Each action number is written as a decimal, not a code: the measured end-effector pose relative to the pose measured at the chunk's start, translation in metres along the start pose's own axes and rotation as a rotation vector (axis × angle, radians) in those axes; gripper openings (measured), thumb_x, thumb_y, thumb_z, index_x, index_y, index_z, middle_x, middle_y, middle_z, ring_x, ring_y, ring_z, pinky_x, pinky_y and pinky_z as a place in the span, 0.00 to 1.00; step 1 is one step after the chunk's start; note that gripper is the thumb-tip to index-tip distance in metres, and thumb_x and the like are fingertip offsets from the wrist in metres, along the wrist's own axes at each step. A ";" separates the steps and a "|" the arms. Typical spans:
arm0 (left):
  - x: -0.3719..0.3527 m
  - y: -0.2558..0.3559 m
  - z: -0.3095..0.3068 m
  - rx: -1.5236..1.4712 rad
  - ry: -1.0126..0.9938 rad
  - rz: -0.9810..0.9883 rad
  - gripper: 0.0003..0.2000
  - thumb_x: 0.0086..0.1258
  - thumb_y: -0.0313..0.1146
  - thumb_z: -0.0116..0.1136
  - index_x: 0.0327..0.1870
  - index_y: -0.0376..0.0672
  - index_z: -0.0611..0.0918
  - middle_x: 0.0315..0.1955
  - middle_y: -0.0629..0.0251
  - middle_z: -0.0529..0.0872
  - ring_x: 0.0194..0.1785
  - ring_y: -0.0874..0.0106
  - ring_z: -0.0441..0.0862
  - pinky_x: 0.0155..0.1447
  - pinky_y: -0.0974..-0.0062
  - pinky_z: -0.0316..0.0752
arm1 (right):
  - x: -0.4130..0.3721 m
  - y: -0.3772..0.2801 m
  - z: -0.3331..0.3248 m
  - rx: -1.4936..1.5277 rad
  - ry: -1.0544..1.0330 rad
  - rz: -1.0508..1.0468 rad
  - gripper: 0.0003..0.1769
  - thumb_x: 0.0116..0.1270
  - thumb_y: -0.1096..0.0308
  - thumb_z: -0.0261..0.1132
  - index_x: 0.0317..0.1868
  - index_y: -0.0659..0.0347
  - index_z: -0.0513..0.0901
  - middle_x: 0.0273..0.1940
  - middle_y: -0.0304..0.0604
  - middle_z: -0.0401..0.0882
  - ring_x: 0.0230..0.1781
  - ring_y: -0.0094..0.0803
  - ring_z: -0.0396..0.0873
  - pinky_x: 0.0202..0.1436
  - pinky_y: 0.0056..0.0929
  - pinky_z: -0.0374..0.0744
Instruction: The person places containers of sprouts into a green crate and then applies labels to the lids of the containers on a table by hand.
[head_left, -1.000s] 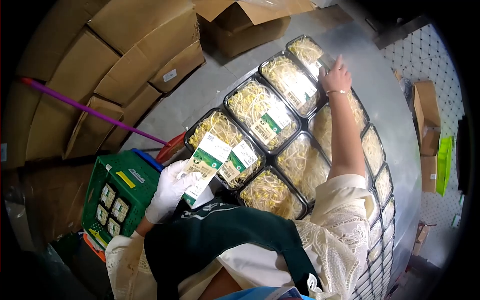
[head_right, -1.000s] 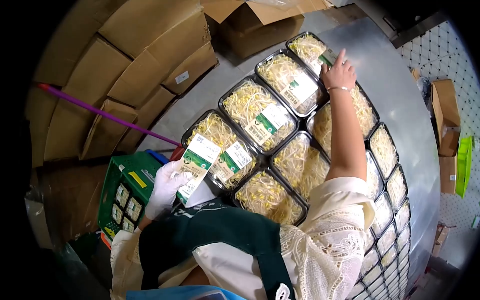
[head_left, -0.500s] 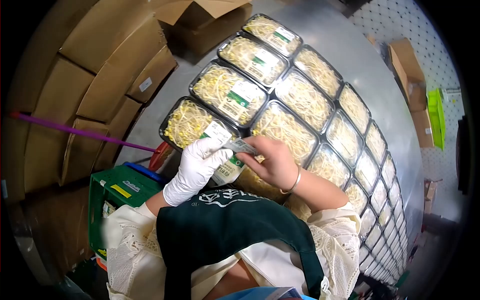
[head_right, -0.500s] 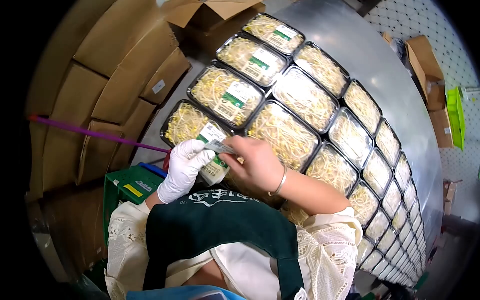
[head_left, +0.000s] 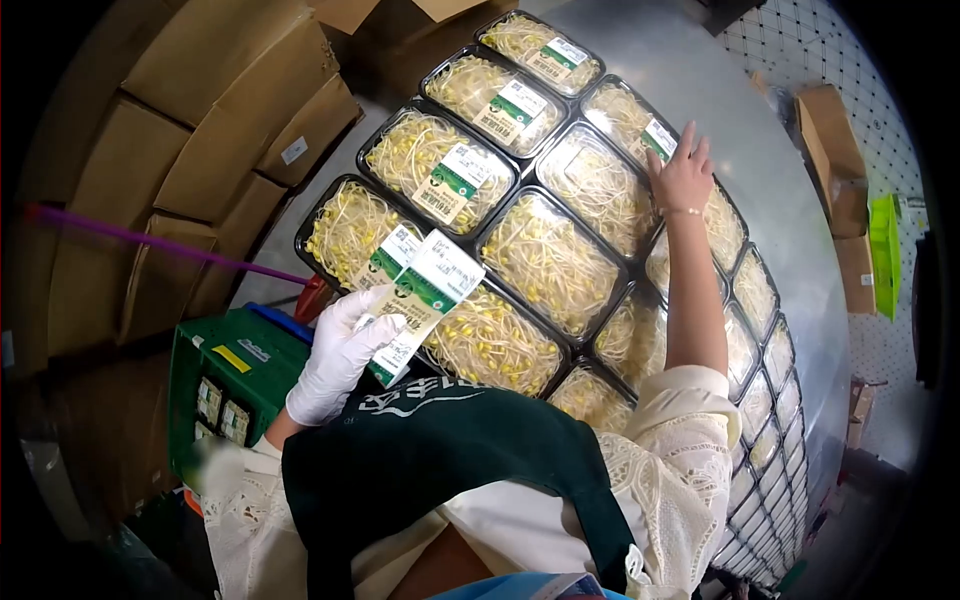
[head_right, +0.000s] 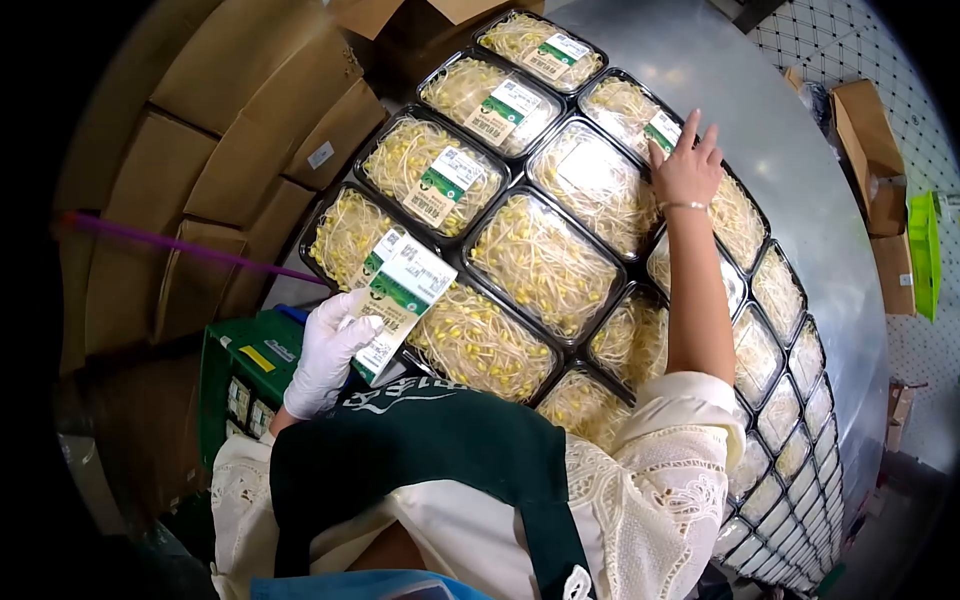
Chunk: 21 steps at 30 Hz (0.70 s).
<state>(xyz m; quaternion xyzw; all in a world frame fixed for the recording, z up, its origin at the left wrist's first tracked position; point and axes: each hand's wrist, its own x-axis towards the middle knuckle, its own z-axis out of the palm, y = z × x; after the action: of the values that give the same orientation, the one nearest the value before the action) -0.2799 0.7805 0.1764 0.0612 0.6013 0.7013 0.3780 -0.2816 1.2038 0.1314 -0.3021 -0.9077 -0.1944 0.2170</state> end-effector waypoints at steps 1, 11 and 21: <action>0.002 0.001 0.009 -0.022 0.006 0.011 0.15 0.59 0.21 0.50 0.49 0.35 0.72 0.39 0.63 0.79 0.41 0.79 0.75 0.47 0.82 0.70 | -0.007 -0.016 -0.040 0.224 -0.194 0.045 0.35 0.57 0.50 0.55 0.61 0.58 0.57 0.52 0.56 0.63 0.49 0.43 0.67 0.47 0.35 0.70; 0.012 0.004 0.055 0.181 -0.159 0.293 0.12 0.58 0.22 0.53 0.44 0.36 0.75 0.40 0.64 0.79 0.39 0.80 0.74 0.46 0.82 0.69 | -0.129 -0.078 -0.183 1.434 -0.478 -0.488 0.08 0.50 0.77 0.60 0.33 0.62 0.74 0.22 0.47 0.71 0.22 0.42 0.72 0.26 0.33 0.71; 0.003 -0.004 0.039 0.122 -0.032 -0.120 0.13 0.54 0.26 0.57 0.42 0.33 0.76 0.31 0.65 0.80 0.31 0.80 0.77 0.37 0.85 0.72 | -0.051 0.006 -0.056 0.584 -0.183 -0.167 0.15 0.51 0.63 0.62 0.36 0.62 0.71 0.30 0.48 0.73 0.31 0.40 0.70 0.35 0.34 0.70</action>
<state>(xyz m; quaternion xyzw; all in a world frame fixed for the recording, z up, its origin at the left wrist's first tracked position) -0.2591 0.8133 0.1821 0.0593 0.6394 0.6385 0.4243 -0.2258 1.1574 0.1533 -0.1678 -0.9625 0.0853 0.1955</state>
